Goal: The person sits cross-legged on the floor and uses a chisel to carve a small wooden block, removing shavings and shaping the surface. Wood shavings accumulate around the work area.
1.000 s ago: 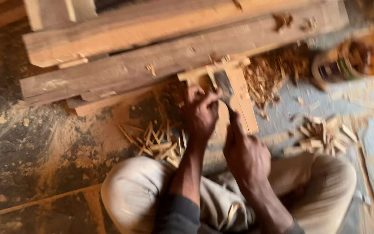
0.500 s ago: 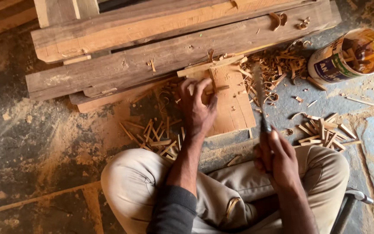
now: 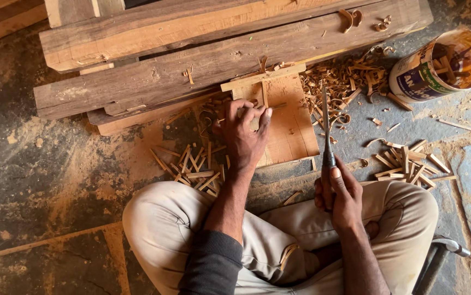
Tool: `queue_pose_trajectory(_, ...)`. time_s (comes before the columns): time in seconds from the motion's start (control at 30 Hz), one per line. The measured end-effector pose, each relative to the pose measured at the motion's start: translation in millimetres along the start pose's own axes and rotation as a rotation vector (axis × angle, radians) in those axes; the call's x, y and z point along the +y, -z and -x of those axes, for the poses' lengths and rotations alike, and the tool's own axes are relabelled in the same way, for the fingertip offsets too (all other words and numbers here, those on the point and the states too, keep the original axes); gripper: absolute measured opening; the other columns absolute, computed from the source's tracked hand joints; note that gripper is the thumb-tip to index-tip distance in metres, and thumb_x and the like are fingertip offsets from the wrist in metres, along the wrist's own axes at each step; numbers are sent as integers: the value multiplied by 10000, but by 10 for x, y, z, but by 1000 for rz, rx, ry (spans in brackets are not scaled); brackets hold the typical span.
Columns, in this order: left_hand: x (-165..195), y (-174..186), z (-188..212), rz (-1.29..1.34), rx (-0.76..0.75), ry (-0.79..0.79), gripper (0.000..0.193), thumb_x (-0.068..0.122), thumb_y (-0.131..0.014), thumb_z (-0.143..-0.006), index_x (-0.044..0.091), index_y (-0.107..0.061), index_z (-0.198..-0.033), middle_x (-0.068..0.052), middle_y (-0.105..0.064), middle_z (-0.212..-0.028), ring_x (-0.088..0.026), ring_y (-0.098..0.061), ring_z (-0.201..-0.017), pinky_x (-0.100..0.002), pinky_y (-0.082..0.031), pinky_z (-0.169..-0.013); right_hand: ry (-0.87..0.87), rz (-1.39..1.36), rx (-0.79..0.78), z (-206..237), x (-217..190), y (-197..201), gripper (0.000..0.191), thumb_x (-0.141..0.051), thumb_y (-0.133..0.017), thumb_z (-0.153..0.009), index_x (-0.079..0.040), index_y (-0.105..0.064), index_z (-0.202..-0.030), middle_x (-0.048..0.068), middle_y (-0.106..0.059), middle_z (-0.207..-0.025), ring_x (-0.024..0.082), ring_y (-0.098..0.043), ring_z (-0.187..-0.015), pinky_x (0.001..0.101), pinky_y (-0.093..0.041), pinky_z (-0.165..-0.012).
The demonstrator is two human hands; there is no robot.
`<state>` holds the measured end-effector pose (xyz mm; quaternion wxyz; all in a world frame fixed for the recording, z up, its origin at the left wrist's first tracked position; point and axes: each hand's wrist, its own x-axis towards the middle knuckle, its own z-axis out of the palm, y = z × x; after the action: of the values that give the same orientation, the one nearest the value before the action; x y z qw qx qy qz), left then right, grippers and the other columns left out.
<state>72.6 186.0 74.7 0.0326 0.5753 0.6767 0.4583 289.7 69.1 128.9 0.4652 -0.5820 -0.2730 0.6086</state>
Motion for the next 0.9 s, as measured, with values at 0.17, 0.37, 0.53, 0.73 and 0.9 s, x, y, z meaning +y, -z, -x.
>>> queue_pose_trajectory(0.17, 56, 17, -58, -5, -65, -15, 200, 349, -836, -866, 207, -698, -841, 27, -565, -1142, -146, -594, -1040, -547, -306, -1016, -4, 10, 32, -62, 30, 18, 582, -377, -543, -1018, -117, -487, -1536, 88, -598, -754, 152, -519, -521, 283, -427, -445)
queue_pose_trajectory(0.37, 48, 25, -85, -45, -98, -54, 233, 406, -780, -928, 203, -697, -847, 22, -575, -1158, -158, -579, -1044, -547, -310, -1010, 38, 23, 20, -75, -10, 6, 599, -365, -558, -1017, -77, -488, -1538, 87, -586, -752, 146, -519, -530, 282, -429, -448)
queue_pose_trajectory(0.53, 34, -37, -113, -91, -157, 28, 198, 437, -741, -931, 263, -707, -1019, -38, -520, -1297, -233, -544, -1219, -644, -298, -1048, 57, 230, 82, -18, -84, -32, 598, -277, -588, -1000, -69, -473, -1549, 38, -579, -721, 108, -496, -537, 274, -409, -448)
queue_pose_trajectory(0.73, 30, 67, -169, -219, -191, -3, 395, 495, -744, -923, 372, -667, -1291, -76, -426, -1478, -303, -481, -1350, -710, -293, -1100, 102, 407, 106, 101, -180, -134, 611, -250, -667, -952, -75, -530, -1521, 1, -637, -756, 38, -500, -570, 243, -417, -469)
queue_pose_trajectory(0.9, 13, 228, -247, -151, -297, 3, 524, 444, -838, -838, 348, -645, -1315, -80, -417, -1498, -324, -479, -1344, -669, -333, -1067, 384, 992, 145, 199, -243, -286, 553, -233, -737, -922, -144, -626, -1456, 70, -734, -728, 91, -608, -565, 279, -494, -532)
